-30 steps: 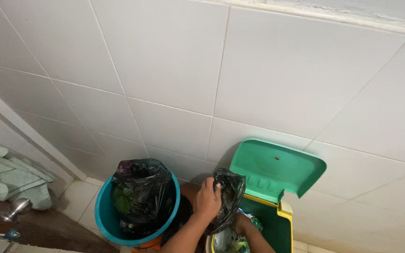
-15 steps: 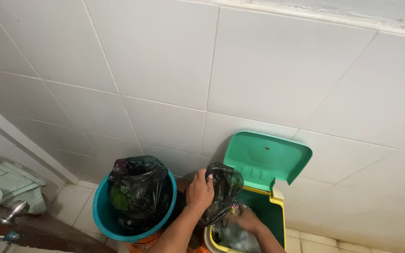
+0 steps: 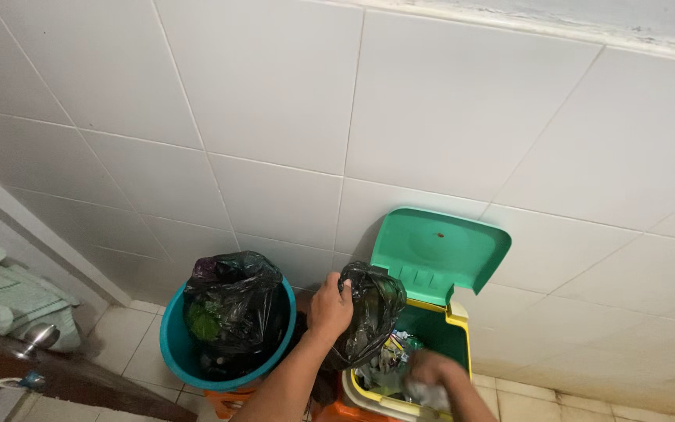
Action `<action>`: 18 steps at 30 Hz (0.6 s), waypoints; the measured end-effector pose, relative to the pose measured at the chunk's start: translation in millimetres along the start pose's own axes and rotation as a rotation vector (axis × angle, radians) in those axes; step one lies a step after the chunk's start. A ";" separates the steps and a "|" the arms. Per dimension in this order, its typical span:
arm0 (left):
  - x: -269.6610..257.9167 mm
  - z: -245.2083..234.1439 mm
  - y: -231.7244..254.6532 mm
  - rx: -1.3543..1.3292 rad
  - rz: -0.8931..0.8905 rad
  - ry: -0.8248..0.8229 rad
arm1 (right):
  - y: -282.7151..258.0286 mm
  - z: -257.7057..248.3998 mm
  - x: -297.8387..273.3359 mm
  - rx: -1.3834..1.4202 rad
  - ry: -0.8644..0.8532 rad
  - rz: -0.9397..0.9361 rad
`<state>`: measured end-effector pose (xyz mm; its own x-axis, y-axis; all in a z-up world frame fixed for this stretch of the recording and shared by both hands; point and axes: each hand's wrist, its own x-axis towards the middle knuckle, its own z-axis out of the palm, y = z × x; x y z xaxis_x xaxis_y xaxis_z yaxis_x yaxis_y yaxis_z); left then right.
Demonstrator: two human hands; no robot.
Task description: The person sorts through a black plastic bag filled with waste, picking out items and placing them into a green and yellow trash bin. The person handles various small waste items by hand, transferring them from the bag to the bin.
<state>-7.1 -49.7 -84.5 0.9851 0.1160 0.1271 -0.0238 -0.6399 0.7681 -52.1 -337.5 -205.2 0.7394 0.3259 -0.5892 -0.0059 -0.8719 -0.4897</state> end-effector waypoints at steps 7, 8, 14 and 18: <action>0.0 -13.1 12.5 -0.018 -0.151 -0.101 | -88.4 -104.8 -101.1 0.969 0.448 -0.110; 0.8 -12.1 15.2 -0.017 -0.148 -0.087 | -102.7 -113.9 -113.3 1.054 0.503 -0.165; -2.2 -1.8 12.0 -0.048 -0.068 0.015 | -165.3 -122.8 -135.8 1.291 1.209 -0.567; -3.5 -1.8 22.2 -0.122 -0.116 -0.063 | -184.8 -83.9 -86.7 0.765 1.416 -0.436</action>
<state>-11.4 -62.9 -66.8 0.9910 0.1338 -0.0035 0.0741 -0.5273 0.8464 -58.7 -235.3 -9.7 0.7558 -0.4592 0.4669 0.3607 -0.3031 -0.8821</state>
